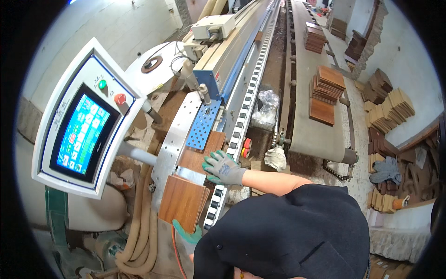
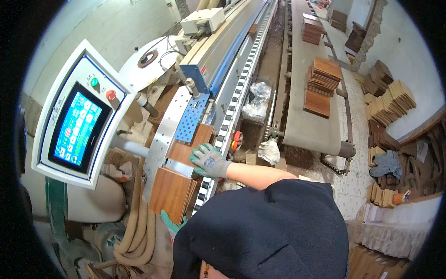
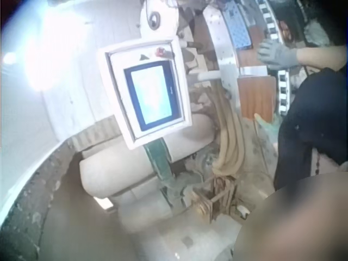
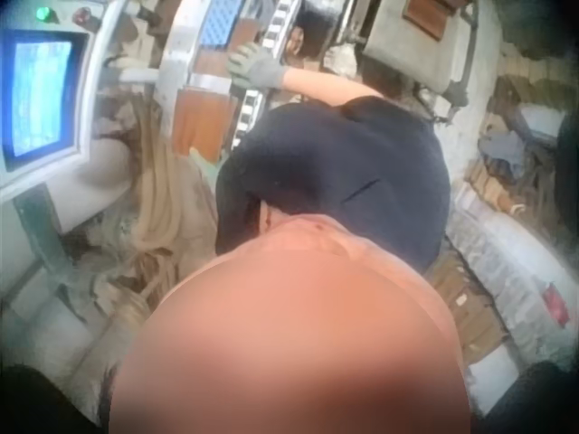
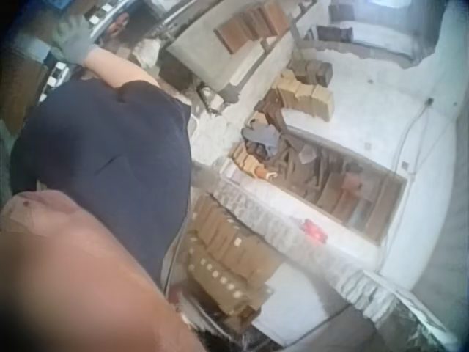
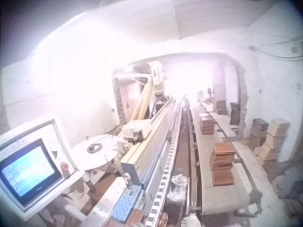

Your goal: The person operates a CNC router in a woodworking shop. They repeatedly pick up wooden panels, place them on the machine bed, align them against the fence, and engage the machine to process the wood. After each cycle, they remove the processed panel and place it on a nearby stack.

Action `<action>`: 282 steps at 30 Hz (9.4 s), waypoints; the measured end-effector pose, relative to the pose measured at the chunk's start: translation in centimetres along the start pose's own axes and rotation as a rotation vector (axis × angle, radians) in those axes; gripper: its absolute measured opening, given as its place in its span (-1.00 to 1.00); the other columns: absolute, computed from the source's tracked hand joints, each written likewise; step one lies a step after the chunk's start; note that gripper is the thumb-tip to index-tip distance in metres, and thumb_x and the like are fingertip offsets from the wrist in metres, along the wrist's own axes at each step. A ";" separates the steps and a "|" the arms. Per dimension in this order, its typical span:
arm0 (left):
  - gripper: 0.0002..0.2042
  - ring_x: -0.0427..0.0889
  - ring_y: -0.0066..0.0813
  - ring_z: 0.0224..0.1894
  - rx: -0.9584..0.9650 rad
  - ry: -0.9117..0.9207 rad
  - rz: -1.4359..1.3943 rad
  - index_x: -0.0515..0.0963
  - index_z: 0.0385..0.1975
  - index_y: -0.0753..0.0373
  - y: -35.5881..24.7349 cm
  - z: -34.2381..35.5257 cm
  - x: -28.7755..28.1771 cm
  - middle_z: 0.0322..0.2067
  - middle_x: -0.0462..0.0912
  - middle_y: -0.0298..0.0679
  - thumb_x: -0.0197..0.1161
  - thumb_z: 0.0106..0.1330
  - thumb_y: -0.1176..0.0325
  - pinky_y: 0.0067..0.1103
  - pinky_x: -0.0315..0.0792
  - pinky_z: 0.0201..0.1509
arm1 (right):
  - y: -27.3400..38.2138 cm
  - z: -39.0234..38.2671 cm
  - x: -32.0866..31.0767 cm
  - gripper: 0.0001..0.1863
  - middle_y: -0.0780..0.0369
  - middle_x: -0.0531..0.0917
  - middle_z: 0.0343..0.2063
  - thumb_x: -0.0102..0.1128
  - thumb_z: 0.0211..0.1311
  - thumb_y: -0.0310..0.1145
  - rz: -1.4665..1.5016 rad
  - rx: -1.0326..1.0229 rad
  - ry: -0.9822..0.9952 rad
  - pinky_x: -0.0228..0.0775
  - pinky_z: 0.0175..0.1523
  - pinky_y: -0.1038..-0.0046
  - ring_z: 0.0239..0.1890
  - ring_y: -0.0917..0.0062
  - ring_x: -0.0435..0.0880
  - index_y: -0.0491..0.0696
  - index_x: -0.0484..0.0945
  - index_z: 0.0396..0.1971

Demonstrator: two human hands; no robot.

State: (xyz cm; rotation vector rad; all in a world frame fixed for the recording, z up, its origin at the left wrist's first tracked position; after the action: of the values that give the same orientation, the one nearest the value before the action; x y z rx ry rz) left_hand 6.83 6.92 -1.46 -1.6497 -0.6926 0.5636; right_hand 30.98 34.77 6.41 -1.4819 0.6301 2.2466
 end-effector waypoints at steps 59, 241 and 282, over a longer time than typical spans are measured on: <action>-0.18 0.49 -0.01 0.17 0.218 0.231 0.100 0.16 0.33 0.35 0.5 1.5 1.7 0.16 0.41 0.08 0.48 0.05 0.43 -0.25 0.38 0.31 | 1.9 1.7 -0.6 -0.58 0.30 0.72 -0.34 0.27 0.39 -0.25 1.330 0.767 0.405 0.50 -0.40 0.55 -0.52 0.68 0.60 -0.15 0.56 0.15; -0.07 0.19 0.08 0.48 0.673 0.130 0.464 -0.03 0.47 0.56 4.3 1.6 0.3 0.46 0.09 0.24 0.28 0.39 -0.03 -0.20 0.11 0.54 | -0.1 0.5 -0.7 -0.50 0.12 0.48 0.26 0.10 0.41 -0.01 0.032 -0.045 0.100 0.12 0.46 0.06 0.34 0.13 0.39 0.04 0.51 0.21; -0.11 0.42 -0.06 0.15 0.291 0.169 0.338 0.17 0.39 0.35 -1.7 -0.3 2.2 0.19 0.40 0.04 0.23 0.29 -0.25 -0.29 0.33 0.15 | -13.4 4.5 -3.0 -0.58 0.16 0.64 0.08 0.20 0.34 -0.12 -0.206 0.412 0.015 0.44 0.19 0.21 0.06 0.21 0.61 0.16 0.55 0.18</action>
State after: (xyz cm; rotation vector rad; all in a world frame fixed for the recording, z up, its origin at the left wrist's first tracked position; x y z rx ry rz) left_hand 8.35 8.51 0.28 -1.5243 -0.1947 0.7186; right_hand 35.83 48.18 8.57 -1.2916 0.8426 1.8174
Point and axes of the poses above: each hand's wrist, its own z-axis towards the middle knuckle, its own x-axis out of the palm, y = z × x, the point moved 1 cm from there along z, towards the middle knuckle
